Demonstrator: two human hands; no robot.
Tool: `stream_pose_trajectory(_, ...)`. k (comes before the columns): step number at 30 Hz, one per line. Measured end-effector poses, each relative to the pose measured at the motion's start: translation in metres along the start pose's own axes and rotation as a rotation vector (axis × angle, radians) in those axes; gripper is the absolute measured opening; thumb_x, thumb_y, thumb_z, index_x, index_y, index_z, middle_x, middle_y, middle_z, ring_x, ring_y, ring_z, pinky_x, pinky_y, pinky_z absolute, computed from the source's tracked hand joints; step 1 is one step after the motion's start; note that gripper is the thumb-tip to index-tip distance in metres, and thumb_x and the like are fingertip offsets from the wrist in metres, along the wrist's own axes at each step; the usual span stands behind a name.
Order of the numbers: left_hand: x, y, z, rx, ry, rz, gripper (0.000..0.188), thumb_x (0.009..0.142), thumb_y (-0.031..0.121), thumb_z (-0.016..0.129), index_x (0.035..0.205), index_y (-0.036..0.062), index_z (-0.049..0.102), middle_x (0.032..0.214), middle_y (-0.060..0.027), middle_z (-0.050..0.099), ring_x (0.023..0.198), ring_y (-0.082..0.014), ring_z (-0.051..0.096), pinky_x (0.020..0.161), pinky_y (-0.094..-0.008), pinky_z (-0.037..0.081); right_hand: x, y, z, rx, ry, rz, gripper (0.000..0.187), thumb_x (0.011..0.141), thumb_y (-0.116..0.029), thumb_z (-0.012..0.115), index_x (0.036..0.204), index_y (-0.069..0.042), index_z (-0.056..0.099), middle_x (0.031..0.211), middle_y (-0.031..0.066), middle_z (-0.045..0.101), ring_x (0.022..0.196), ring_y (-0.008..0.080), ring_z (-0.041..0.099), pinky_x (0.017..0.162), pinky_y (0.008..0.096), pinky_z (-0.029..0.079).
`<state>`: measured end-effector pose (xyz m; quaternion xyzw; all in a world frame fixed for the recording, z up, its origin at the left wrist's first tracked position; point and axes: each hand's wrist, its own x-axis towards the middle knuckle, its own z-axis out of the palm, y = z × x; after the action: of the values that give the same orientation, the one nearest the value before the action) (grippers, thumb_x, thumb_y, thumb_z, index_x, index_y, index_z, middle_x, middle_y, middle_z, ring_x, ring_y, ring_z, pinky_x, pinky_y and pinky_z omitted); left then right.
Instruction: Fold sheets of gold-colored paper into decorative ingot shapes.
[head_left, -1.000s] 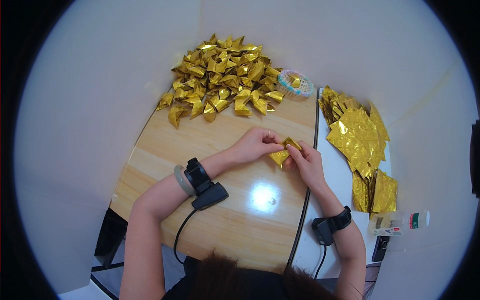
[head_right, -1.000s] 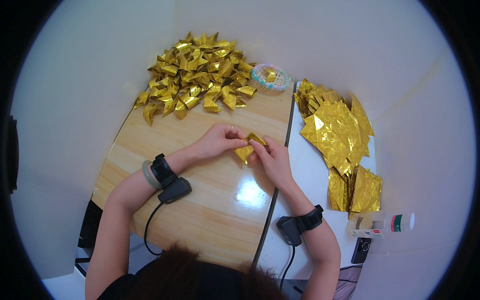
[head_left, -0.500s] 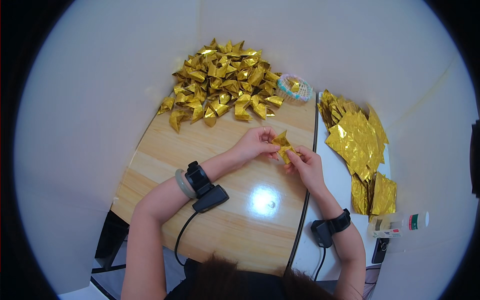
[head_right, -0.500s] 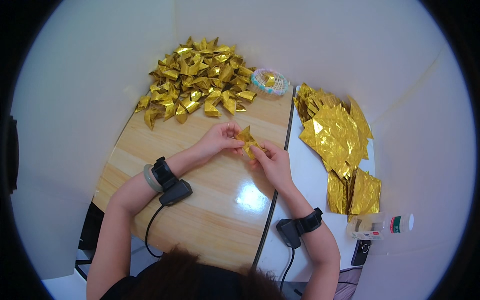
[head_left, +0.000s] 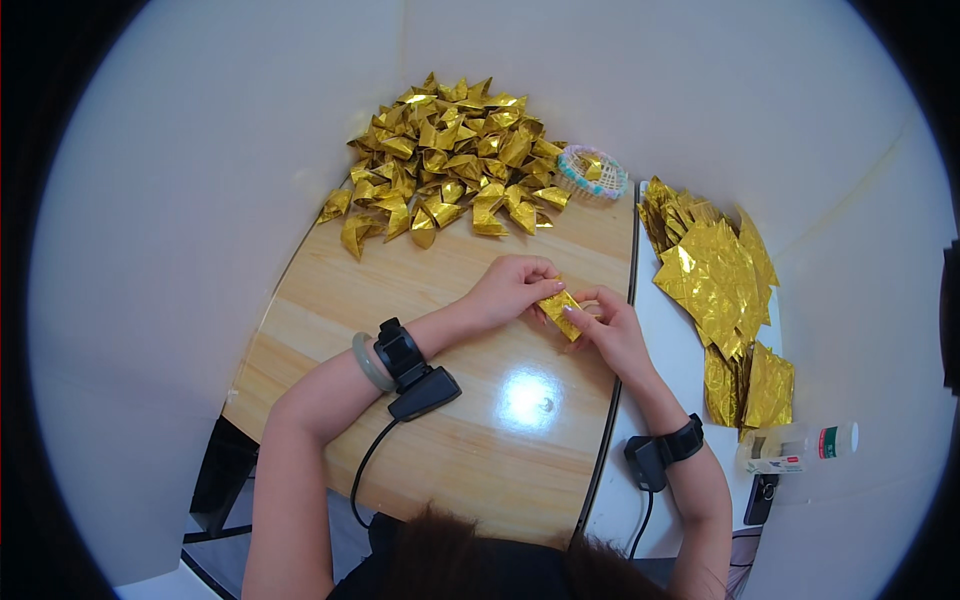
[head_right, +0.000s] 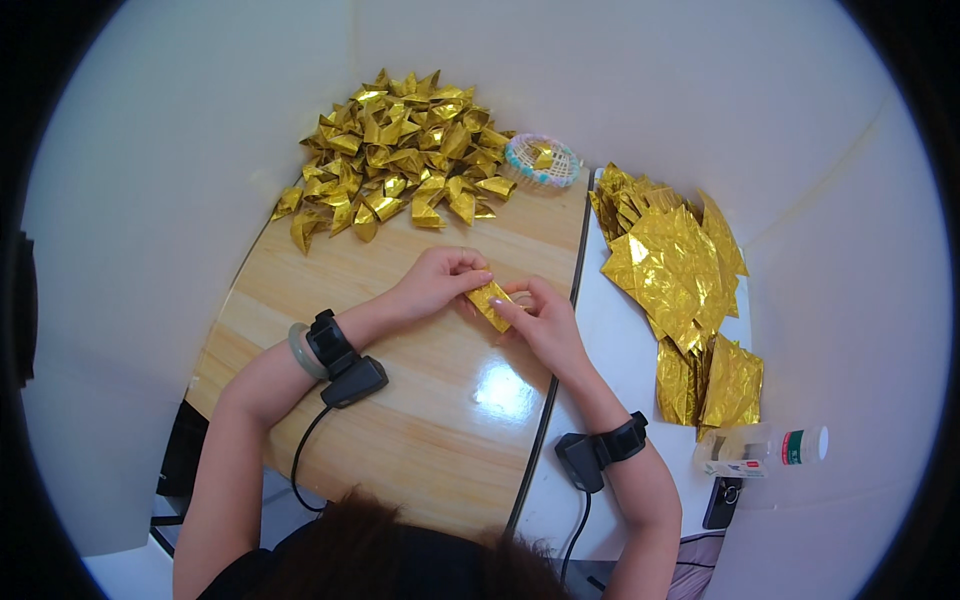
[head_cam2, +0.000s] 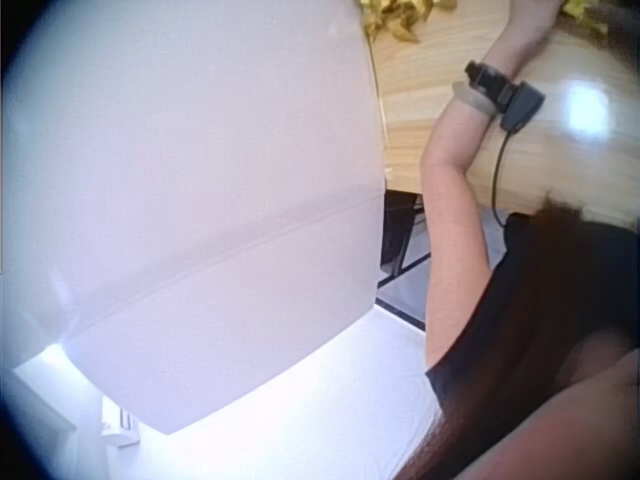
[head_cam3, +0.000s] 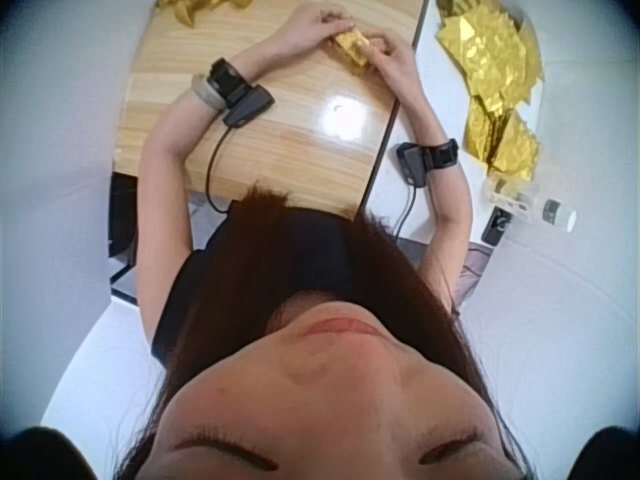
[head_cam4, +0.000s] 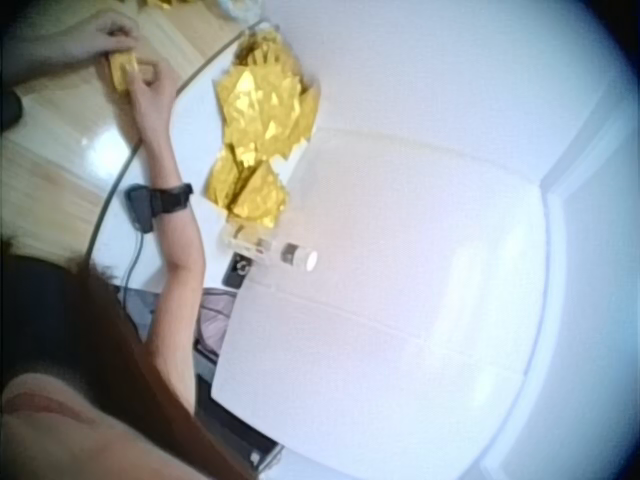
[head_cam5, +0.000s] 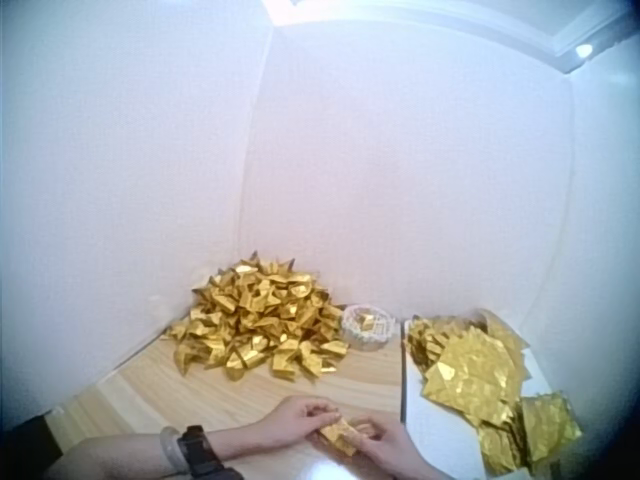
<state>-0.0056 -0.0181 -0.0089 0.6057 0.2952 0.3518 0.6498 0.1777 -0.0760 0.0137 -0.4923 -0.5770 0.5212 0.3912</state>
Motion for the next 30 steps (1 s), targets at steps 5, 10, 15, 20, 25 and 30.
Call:
stream_pose_trajectory(5,0.001,0.006,-0.002,-0.085,0.056,-0.084,0.016,0.091,0.018,0.054,0.089,0.0023,0.058,0.078,-0.0046,0.062,0.064,-0.0095,0.059,0.057,-0.0212,0.05,0.002,0.003,-0.004,0.09,-0.102,0.101,0.016,0.088,-0.016,0.06,0.093,-0.001,0.058,0.071,0.0064,0.063,0.059,0.0104,0.061,0.053,0.0198,0.048)
stream_pose_trajectory(10,-0.001,0.01,0.001,-0.128,0.101,-0.024,0.015,0.088,0.015,0.058,0.092,0.0014,0.061,0.083,-0.006,0.064,0.069,-0.0093,0.06,0.065,-0.021,0.049,0.003,0.003,-0.004,0.026,0.167,-0.094,0.017,0.09,-0.014,0.057,0.096,0.001,0.057,0.073,0.0081,0.064,0.062,0.0113,0.062,0.057,0.0212,0.05)
stream_pose_trajectory(15,-0.001,0.01,0.009,-0.186,0.082,0.041,0.015,0.084,0.013,0.063,0.093,0.0008,0.064,0.089,-0.0057,0.065,0.074,-0.0082,0.06,0.071,-0.0203,0.048,0.002,0.003,-0.002,-0.054,0.18,-0.16,0.021,0.09,-0.014,0.056,0.104,0.001,0.053,0.076,0.0086,0.065,0.066,0.0123,0.063,0.061,0.0222,0.05)
stream_pose_trajectory(20,0.0,0.007,0.005,-0.082,0.018,-0.054,0.009,0.083,0.015,0.065,0.084,0.0063,0.064,0.078,0.0029,0.06,0.067,-0.0027,0.051,0.063,-0.0179,0.041,0.003,0.01,0.0,-0.323,0.116,-0.249,0.031,0.09,-0.013,0.055,0.118,-0.002,0.047,0.083,0.0078,0.066,0.069,0.0148,0.064,0.063,0.0244,0.051)
stream_pose_trajectory(25,-0.001,0.009,0.006,-0.152,0.026,-0.073,0.01,0.084,0.019,0.064,0.085,0.0091,0.063,0.076,0.0054,0.057,0.067,-0.0012,0.047,0.059,-0.0176,0.036,0.005,0.009,-0.005,0.257,-0.059,-0.14,0.035,0.095,-0.023,0.046,0.124,-0.002,0.044,0.114,0.0078,0.057,0.094,0.0147,0.058,0.076,0.0283,0.048)
stream_pose_trajectory(30,-0.002,0.007,0.003,-0.17,0.021,-0.12,0.015,0.084,0.025,0.064,0.082,0.0104,0.063,0.072,0.0053,0.056,0.063,-0.0023,0.044,0.057,-0.0181,0.035,0.005,0.007,-0.01,0.596,-0.17,0.02,0.034,0.094,-0.022,0.047,0.122,-0.002,0.047,0.116,0.0055,0.055,0.102,0.0119,0.052,0.082,0.0276,0.044)
